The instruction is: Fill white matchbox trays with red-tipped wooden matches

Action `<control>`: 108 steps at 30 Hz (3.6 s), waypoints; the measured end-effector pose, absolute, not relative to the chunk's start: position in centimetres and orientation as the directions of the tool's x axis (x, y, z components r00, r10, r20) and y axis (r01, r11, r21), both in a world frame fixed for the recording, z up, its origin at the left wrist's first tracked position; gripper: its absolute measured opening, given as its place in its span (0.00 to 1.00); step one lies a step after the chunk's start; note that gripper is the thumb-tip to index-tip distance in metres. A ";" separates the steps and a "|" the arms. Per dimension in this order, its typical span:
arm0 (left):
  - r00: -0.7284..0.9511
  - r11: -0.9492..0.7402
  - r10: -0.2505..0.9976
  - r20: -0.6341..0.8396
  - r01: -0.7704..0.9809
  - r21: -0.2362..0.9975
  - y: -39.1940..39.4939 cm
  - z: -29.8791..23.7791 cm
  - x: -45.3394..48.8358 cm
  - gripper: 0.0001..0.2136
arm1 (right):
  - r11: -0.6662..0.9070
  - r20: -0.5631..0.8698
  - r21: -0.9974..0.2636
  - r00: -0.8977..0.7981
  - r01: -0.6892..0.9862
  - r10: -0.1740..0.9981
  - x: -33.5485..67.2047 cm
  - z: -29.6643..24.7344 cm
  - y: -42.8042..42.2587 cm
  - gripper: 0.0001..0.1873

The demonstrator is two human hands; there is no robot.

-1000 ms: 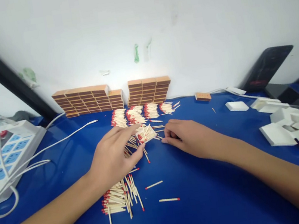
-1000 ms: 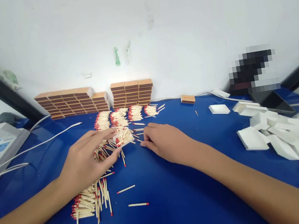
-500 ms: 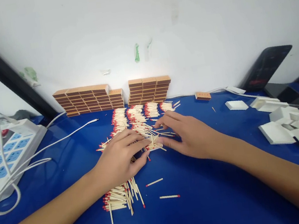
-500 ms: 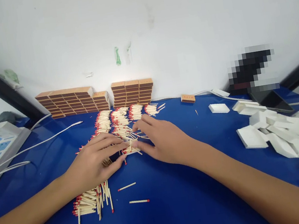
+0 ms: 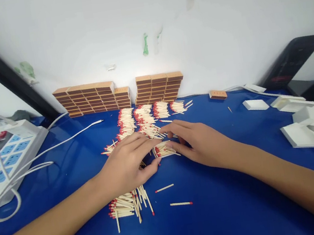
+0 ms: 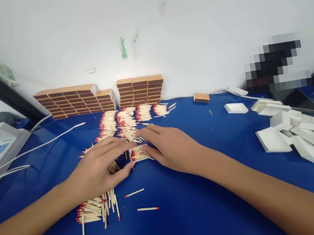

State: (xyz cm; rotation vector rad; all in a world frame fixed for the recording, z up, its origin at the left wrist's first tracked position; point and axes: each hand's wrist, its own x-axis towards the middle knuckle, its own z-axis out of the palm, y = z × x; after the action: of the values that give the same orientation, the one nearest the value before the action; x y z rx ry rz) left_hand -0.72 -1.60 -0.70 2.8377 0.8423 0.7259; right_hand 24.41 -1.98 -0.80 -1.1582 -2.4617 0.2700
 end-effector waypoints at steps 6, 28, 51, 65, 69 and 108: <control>0.712 -0.818 0.573 0.407 0.528 0.228 -1.7 -0.6 -0.8 0.15 | 0.677 0.269 -0.323 -0.621 0.662 0.736 24.4 -1.0 -1.8 0.13; 0.667 -0.775 0.621 0.411 0.601 0.194 -1.8 -1.0 -0.9 0.24 | 0.607 0.289 -0.500 -0.542 0.618 0.789 24.5 0.0 -2.3 0.12; 0.693 -0.769 0.639 0.333 0.574 0.280 -1.8 -0.7 -0.7 0.25 | 0.671 0.354 -0.448 -0.571 0.592 0.740 23.9 -1.5 -2.2 0.08; 0.695 -0.776 0.630 0.347 0.565 0.278 -1.9 -0.9 -0.8 0.29 | 0.607 0.238 -0.521 -0.581 0.601 0.779 24.1 -0.8 -2.4 0.06; 0.681 -0.765 0.644 0.348 0.578 0.285 -1.9 -0.9 -0.8 0.29 | 0.602 0.214 -0.473 -0.579 0.643 0.787 24.2 -0.3 -2.3 0.06; 0.676 -0.773 0.634 0.375 0.561 0.295 -2.0 -0.7 -0.8 0.31 | 0.385 0.087 -0.629 -0.431 0.675 0.898 23.9 -0.4 -2.2 0.07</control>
State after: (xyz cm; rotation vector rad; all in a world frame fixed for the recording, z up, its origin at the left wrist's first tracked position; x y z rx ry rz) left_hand -0.77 -2.01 -0.68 2.7315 0.9809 0.6999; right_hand 23.92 -2.21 -0.37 -1.3579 -2.2327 0.7261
